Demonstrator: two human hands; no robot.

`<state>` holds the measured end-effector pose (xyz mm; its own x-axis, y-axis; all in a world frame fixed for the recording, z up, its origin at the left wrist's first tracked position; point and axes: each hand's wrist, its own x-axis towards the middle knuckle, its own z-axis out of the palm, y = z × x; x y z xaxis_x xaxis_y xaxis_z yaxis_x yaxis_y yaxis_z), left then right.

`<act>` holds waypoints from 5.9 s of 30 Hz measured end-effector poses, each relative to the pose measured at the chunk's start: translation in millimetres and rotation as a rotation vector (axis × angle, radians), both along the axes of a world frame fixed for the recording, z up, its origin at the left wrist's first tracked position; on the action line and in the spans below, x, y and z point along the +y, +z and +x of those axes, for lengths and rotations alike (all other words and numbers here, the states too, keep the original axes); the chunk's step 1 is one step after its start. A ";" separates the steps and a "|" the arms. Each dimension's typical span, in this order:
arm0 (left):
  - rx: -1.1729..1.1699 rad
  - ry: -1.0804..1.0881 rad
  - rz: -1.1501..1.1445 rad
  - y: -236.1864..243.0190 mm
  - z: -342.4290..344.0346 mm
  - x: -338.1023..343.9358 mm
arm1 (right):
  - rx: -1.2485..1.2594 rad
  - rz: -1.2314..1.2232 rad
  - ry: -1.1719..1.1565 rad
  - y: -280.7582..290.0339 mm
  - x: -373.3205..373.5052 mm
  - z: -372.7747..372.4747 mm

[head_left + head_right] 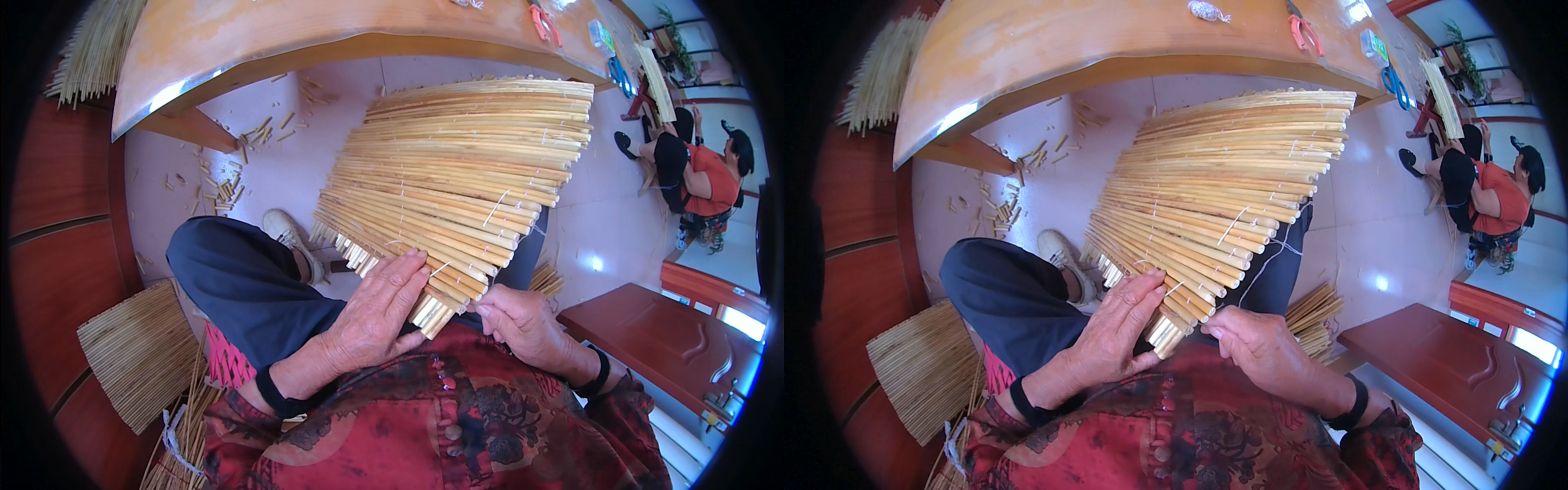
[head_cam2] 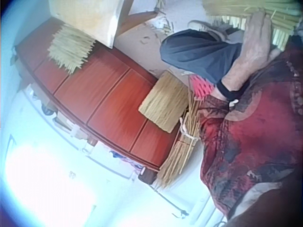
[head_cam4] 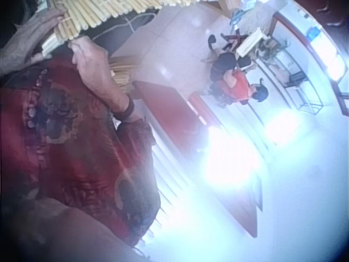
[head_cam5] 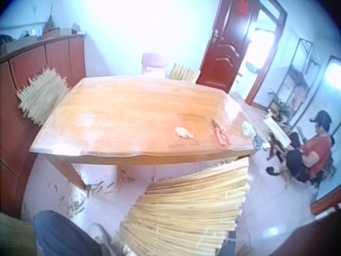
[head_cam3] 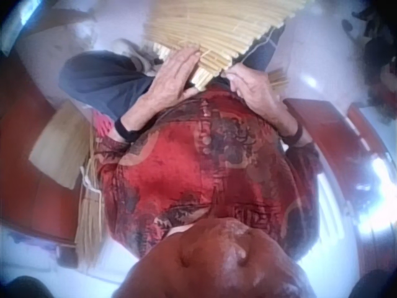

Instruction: The person weaves a mat using bamboo sticks and string, passing the string through the sticks and tying knots to secure them together.

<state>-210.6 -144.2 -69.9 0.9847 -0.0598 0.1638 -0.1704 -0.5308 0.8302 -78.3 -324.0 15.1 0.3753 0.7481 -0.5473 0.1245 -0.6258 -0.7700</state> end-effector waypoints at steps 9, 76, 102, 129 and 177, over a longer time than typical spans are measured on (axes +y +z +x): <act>-0.053 0.069 0.112 -0.3 0.6 -6.6 | -0.040 0.036 0.051 -0.5 2.7 0.5; -0.425 0.230 0.255 17.4 62.6 2.5 | 0.027 0.072 -0.232 14.2 19.4 17.5; -0.258 0.421 0.062 90.5 75.1 38.3 | 0.041 0.630 -0.303 35.0 56.3 33.9; -0.275 0.396 0.073 88.9 90.0 19.0 | 0.328 0.783 -0.496 35.6 43.8 47.8; -0.463 0.308 0.280 58.4 99.2 -14.8 | -0.090 0.341 -0.362 42.7 6.0 41.4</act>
